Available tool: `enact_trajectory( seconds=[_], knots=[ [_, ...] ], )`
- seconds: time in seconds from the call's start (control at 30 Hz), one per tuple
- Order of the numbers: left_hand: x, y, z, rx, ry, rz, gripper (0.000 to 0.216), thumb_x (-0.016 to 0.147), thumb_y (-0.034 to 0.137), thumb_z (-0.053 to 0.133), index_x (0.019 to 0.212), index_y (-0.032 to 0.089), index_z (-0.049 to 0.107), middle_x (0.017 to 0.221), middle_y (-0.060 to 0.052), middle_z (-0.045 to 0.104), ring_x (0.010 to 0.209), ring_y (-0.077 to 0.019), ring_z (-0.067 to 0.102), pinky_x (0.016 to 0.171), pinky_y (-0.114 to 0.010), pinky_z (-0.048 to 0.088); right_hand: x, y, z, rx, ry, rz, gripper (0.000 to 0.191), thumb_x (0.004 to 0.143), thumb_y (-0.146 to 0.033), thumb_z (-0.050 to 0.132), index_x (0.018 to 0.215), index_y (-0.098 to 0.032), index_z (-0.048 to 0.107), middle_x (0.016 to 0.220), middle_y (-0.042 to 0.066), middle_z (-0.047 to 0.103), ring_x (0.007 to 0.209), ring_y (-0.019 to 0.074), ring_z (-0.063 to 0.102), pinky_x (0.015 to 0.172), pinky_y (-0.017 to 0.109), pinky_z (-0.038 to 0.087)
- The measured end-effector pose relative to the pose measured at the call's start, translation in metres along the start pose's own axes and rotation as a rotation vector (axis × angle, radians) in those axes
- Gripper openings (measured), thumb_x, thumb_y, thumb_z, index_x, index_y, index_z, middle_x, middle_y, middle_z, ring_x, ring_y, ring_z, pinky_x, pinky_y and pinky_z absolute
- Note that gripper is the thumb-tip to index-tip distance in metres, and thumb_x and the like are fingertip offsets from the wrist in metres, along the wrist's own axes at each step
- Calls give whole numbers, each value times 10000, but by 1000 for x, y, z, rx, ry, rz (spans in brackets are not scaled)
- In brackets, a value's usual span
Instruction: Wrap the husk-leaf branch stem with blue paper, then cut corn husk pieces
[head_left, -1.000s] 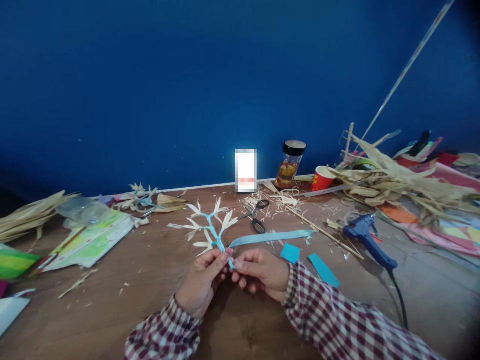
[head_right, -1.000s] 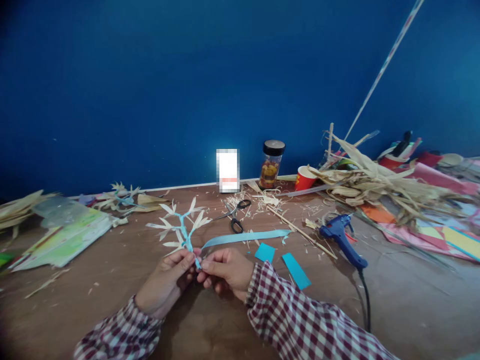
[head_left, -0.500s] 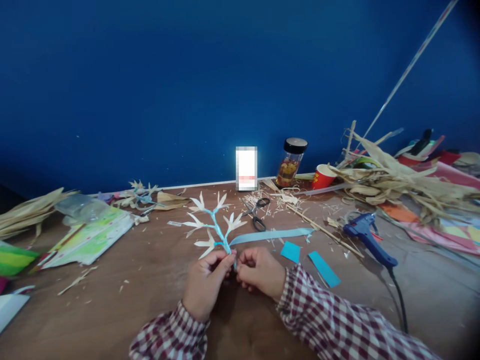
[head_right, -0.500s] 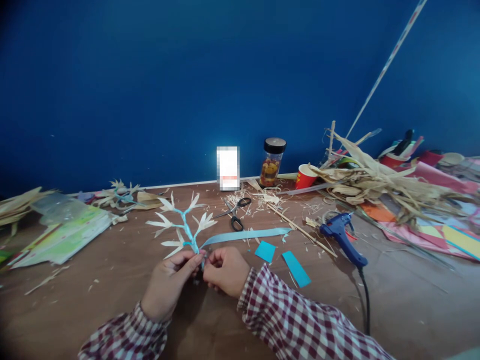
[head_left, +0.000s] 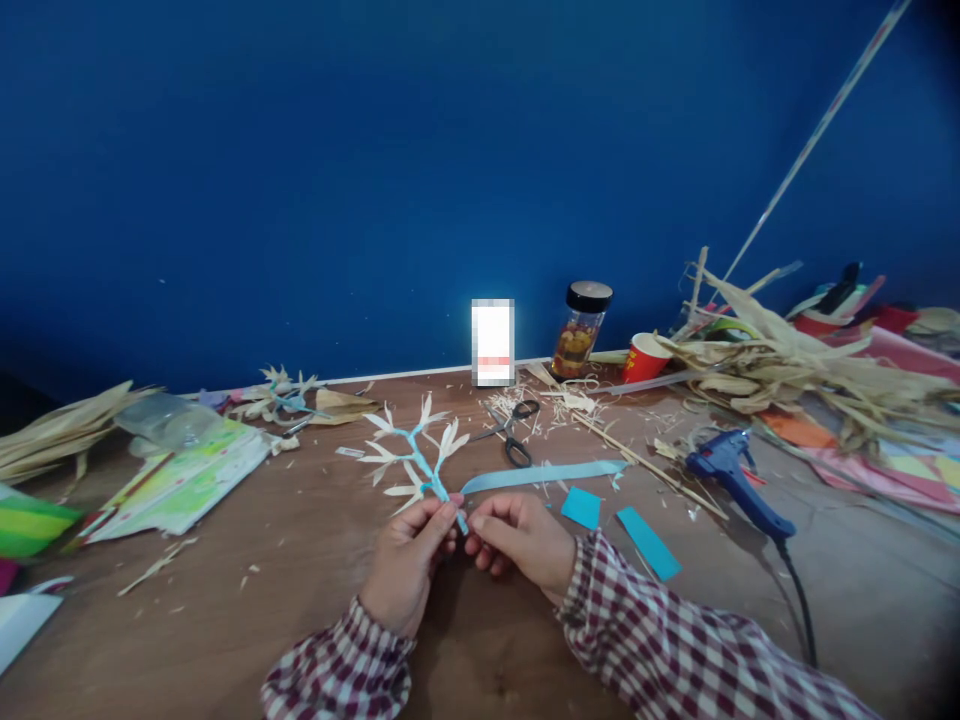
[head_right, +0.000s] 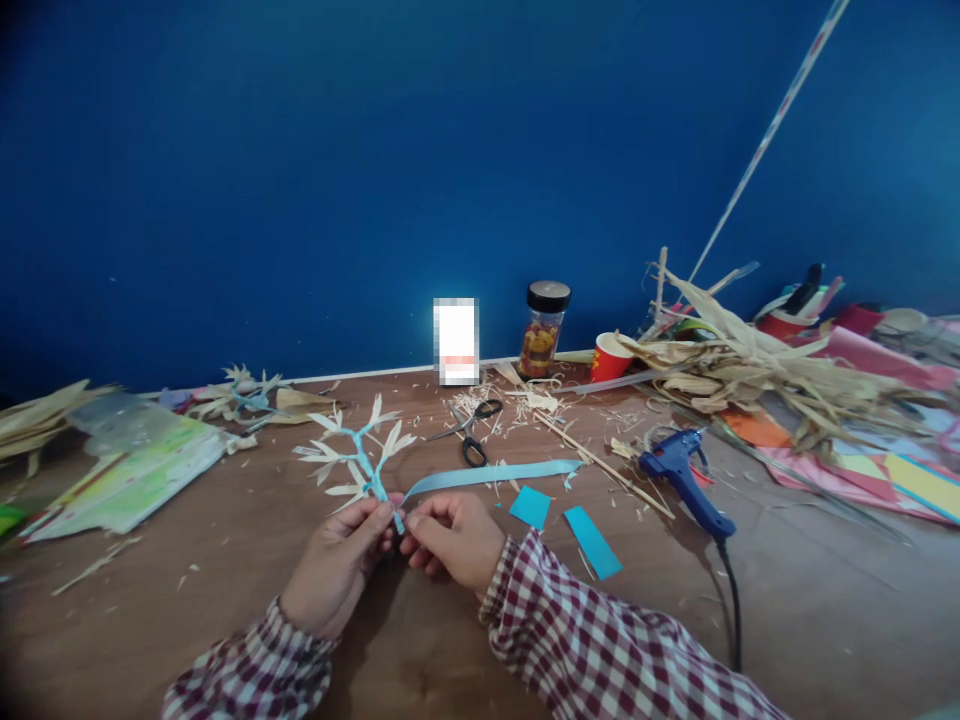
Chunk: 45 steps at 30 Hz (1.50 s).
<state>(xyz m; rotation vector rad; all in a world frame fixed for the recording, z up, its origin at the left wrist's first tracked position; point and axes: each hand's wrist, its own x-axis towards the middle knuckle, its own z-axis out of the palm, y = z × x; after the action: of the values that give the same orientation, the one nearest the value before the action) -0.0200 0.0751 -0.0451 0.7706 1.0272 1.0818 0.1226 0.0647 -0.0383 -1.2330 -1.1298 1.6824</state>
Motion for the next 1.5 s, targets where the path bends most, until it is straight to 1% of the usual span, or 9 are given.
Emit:
enact_trajectory(
  seconds=[0.37,0.6,0.77,0.9,1.0,1.07,1.17,1.3,1.5],
  knots=[
    [-1,2,3,-92,89,-54,231,538,277,771,710,138,702,599,13,598,539,-62,506,497,-154,431,-3,1,4,-92,27,-127,182,719,-303,604,787,-137,569,648,-6,584,502,73,515,445,176,400],
    [-2,5,3,-142,116,-49,236,542,275,768,713,129,695,615,6,610,530,-59,508,501,-154,448,-16,-8,6,-647,115,-592,381,812,-203,493,1193,-206,495,1058,67,572,864,160,554,673,257,490],
    [-1,7,0,-167,160,-18,205,552,275,759,664,127,674,551,26,561,473,-49,457,433,-142,384,-23,-16,3,-1221,117,-872,424,804,-261,552,1222,-253,478,1271,71,485,1115,258,425,900,421,394],
    [0,12,-1,-155,165,-32,225,570,290,749,719,137,677,514,44,513,478,-56,443,433,-147,364,-26,-17,1,-1130,66,-1199,276,833,-199,529,1070,-334,572,1091,-15,619,1036,177,492,876,341,396],
    [0,12,0,-148,155,15,224,582,299,743,717,133,681,529,48,504,500,-48,435,453,-135,369,-24,-19,-1,-886,154,-1026,94,817,-263,562,864,-216,629,858,26,651,868,167,546,793,305,429],
    [-1,11,1,-133,147,11,242,579,308,744,741,136,689,546,47,513,513,-48,441,466,-135,382,-21,-21,-3,-751,185,-791,179,843,-319,515,776,-185,614,757,25,622,761,154,554,713,282,444],
    [-3,9,2,-114,138,-16,274,574,322,744,783,151,697,570,41,544,522,-52,459,481,-141,400,-18,-24,-5,-642,115,-580,288,916,-309,347,920,-186,607,785,23,614,739,136,562,681,257,451],
    [-3,8,2,-106,114,-9,234,569,319,747,726,152,698,575,28,586,511,-54,472,479,-145,402,-17,-22,-5,-843,-18,-643,360,904,-282,375,1251,-213,440,1038,61,579,933,169,529,808,296,437],
    [-1,6,1,-170,203,-10,245,516,262,778,700,123,696,554,26,577,472,-40,457,440,-131,388,-20,-17,7,-1257,22,-670,596,793,-359,573,1322,-210,342,1209,94,513,1054,279,455,836,418,427]
  ],
)
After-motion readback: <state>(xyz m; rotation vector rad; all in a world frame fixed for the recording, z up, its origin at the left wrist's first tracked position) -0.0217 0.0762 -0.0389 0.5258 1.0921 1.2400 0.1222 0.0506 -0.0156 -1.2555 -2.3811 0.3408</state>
